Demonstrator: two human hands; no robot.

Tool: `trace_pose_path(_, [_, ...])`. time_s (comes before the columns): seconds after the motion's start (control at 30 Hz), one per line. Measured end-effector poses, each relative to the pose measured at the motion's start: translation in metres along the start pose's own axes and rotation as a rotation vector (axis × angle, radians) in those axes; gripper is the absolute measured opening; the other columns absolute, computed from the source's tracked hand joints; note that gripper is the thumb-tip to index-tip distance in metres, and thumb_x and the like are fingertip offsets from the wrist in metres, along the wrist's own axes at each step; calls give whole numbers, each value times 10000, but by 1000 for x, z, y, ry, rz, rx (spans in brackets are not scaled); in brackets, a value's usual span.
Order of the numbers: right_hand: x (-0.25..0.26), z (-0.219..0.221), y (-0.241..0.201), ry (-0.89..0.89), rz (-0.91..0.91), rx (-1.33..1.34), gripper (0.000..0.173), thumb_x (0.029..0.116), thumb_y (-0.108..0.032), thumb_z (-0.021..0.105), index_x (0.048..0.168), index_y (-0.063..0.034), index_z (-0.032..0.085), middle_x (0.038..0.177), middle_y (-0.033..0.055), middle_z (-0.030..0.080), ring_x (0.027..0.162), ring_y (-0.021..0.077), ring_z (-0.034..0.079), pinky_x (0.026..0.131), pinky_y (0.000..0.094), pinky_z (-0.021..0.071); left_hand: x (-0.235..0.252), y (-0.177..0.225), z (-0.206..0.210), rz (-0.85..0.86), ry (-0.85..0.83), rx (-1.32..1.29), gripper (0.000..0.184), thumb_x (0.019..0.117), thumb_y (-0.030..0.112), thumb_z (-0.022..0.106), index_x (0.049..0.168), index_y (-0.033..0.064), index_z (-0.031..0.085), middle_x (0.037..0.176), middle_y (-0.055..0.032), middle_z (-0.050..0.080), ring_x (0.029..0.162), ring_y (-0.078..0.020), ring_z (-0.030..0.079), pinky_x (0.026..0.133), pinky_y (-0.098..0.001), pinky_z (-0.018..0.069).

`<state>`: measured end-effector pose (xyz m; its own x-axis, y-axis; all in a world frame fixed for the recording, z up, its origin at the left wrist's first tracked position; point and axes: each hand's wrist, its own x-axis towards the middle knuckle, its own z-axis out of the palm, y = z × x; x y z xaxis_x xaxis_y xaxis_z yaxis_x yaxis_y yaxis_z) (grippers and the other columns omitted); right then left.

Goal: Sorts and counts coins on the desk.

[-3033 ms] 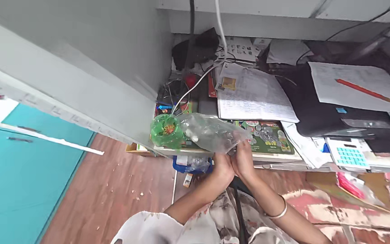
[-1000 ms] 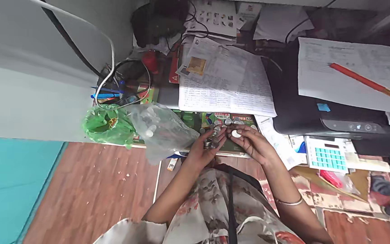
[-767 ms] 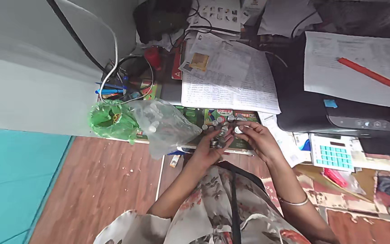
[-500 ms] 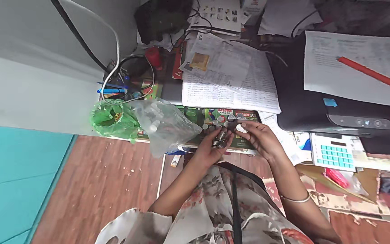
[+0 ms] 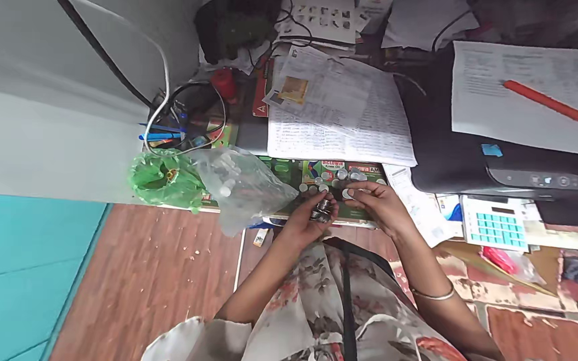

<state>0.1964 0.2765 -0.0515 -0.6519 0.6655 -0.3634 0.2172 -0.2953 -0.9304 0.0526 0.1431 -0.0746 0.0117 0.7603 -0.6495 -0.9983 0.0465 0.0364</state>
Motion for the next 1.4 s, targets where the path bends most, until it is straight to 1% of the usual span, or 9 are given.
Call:
trace_pose_path(0.1, [6, -3, 11, 30, -258, -541, 147, 919, -110, 716, 1034, -25, 751, 973, 58, 754, 791, 91, 716, 764, 271, 612, -4, 3, -6, 18, 3, 26, 242, 1087, 193, 431, 1004, 38, 597, 839, -75, 664, 694, -130, 682, 637, -234, 595])
trace_pose_path(0.23, [7, 14, 18, 21, -565, -1061, 169, 956, -73, 635, 1034, 25, 748, 1005, 202, 738, 916, 335, 736, 846, 455, 596, -11, 7, -14, 49, 22, -14, 256, 1088, 196, 428, 994, 41, 609, 832, -71, 668, 687, -126, 681, 632, -228, 591])
trace_pose_path(0.37, [3, 28, 28, -14, -631, -1270, 163, 962, 3, 589, 1024, 49, 732, 1034, 229, 724, 985, 378, 725, 863, 459, 601, -14, 8, -21, 70, 39, -80, 234, 1077, 183, 448, 989, 35, 606, 832, -85, 668, 689, -135, 685, 626, -233, 592])
trace_pose_path(0.47, [0, 19, 25, -43, -592, -1148, 156, 959, -68, 639, 1013, 34, 743, 1022, 215, 735, 970, 358, 732, 879, 463, 595, -17, 8, -23, 72, 52, -85, 233, 1079, 192, 451, 992, 40, 604, 840, -80, 674, 696, -128, 692, 627, -228, 596])
trace_pose_path(0.63, [3, -5, 16, 61, -208, -547, 162, 924, -136, 742, 1027, -11, 749, 931, 54, 767, 779, 107, 742, 767, 283, 636, -18, 9, -24, 64, 60, -112, 237, 1075, 194, 464, 983, 31, 610, 831, -87, 671, 686, -134, 689, 628, -234, 598])
trace_pose_path(0.9, [1, -20, 7, 38, 164, 393, 285, 1075, -26, 377, 1187, 85, 615, 1129, 182, 713, 985, 260, 737, 930, 394, 614, -17, 9, -26, 69, 104, -102, 206, 1071, 183, 476, 1004, 34, 602, 839, -90, 675, 693, -140, 698, 630, -244, 609])
trace_pose_path(1.1, [-2, -20, 5, -25, 120, 251, 252, 985, 71, 508, 1193, 72, 650, 1106, 132, 726, 948, 210, 740, 916, 353, 618, -15, 9, -26, 93, 97, -111, 210, 1072, 188, 468, 1010, 33, 595, 823, -87, 668, 674, -136, 693, 617, -240, 607])
trace_pose_path(1.3, [8, -15, 18, 43, -48, -239, 129, 925, -32, 713, 1043, 17, 710, 845, 69, 752, 693, 146, 727, 687, 304, 636, -15, 10, -28, 105, 96, -113, 208, 1070, 188, 471, 1017, 28, 593, 852, -101, 678, 703, -153, 705, 635, -250, 613])
trace_pose_path(1.4, [14, -16, 20, 77, -55, -248, 150, 955, -74, 699, 1073, 18, 705, 883, 75, 747, 720, 153, 727, 712, 315, 638, -15, 10, -28, 107, 96, -109, 210, 1070, 185, 470, 1007, 30, 597, 845, -96, 676, 695, -147, 702, 630, -245, 610])
